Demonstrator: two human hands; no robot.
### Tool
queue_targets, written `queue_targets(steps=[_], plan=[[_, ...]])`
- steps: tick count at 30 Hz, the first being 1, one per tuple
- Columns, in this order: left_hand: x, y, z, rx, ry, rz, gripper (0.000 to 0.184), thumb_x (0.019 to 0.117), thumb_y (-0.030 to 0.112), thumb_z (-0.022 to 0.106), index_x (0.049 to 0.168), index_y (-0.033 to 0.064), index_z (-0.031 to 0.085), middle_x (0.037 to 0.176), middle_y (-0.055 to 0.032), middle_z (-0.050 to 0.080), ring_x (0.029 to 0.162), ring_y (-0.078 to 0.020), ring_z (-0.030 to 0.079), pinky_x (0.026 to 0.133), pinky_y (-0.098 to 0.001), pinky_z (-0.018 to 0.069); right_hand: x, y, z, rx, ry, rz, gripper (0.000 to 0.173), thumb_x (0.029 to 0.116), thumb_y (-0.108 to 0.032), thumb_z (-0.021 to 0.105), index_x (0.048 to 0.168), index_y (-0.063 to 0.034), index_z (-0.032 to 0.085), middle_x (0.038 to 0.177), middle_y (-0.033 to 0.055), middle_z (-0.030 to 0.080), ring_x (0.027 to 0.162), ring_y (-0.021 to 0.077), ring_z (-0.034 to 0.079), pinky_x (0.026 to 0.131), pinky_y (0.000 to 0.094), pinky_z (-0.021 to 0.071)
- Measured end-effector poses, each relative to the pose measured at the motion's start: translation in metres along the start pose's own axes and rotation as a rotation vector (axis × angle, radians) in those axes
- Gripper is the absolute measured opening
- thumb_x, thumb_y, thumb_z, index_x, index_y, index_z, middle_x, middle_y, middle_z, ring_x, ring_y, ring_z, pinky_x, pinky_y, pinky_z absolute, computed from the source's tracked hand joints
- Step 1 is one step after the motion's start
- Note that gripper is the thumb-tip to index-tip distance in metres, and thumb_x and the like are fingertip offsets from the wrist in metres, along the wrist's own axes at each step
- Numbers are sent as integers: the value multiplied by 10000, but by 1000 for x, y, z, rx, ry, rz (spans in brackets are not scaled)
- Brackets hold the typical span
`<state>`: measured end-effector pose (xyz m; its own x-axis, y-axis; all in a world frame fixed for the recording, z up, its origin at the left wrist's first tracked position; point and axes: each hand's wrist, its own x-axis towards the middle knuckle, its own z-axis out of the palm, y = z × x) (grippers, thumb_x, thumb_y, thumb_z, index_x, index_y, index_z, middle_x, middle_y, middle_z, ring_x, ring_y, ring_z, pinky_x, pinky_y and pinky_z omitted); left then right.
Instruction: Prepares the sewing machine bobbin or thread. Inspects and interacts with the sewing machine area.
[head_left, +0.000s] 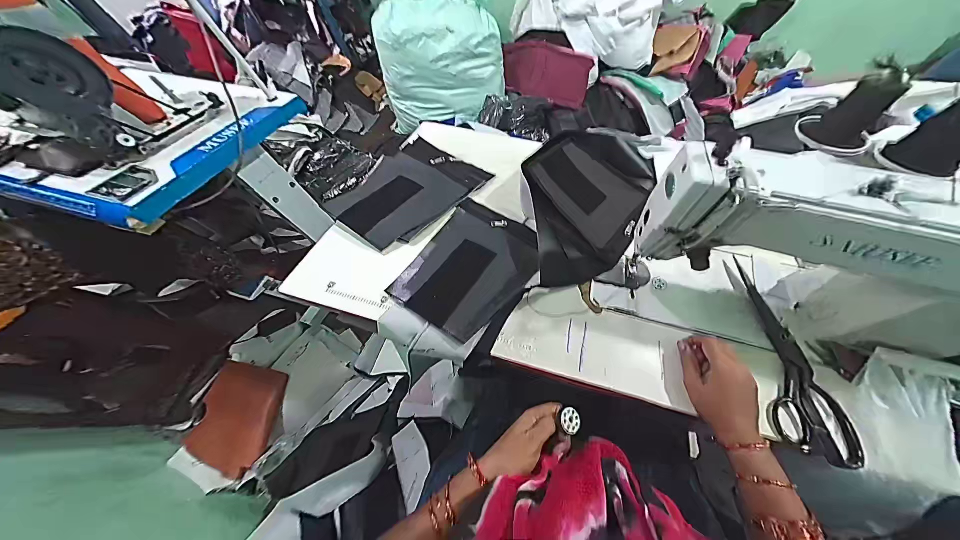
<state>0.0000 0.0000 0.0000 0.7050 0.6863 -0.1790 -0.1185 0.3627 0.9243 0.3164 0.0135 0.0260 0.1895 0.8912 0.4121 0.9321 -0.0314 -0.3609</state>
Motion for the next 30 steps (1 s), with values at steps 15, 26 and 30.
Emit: queue_targets(steps=[15,26,30], plan=[[52,30,58,942,460,703,312,1071,129,399,1009,-30,659,867,-130,683,829,-140,678,817,-226,555,-55,-96,-39,1172,-383,240,411,906,-103,724,1261,21,560,1056,12,692,905,48,690,818,215,596],[59,29,45,974,271,820,347,1043,166,483,1283,-10,662,1214,-168,690,1167,-151,651,1050,-250,494,-47,-94,-31,1420,-321,524,322,908,0,667,1221,42,602,1090,64,684,928,120,696,851,300,608],[74,30,43,925,106,796,348,936,123,612,1261,38,703,1237,-182,652,1154,-107,628,1028,-201,489,-46,-81,-30,1448,-311,532,285,905,27,642,1189,28,621,1053,49,687,904,97,682,839,292,591]])
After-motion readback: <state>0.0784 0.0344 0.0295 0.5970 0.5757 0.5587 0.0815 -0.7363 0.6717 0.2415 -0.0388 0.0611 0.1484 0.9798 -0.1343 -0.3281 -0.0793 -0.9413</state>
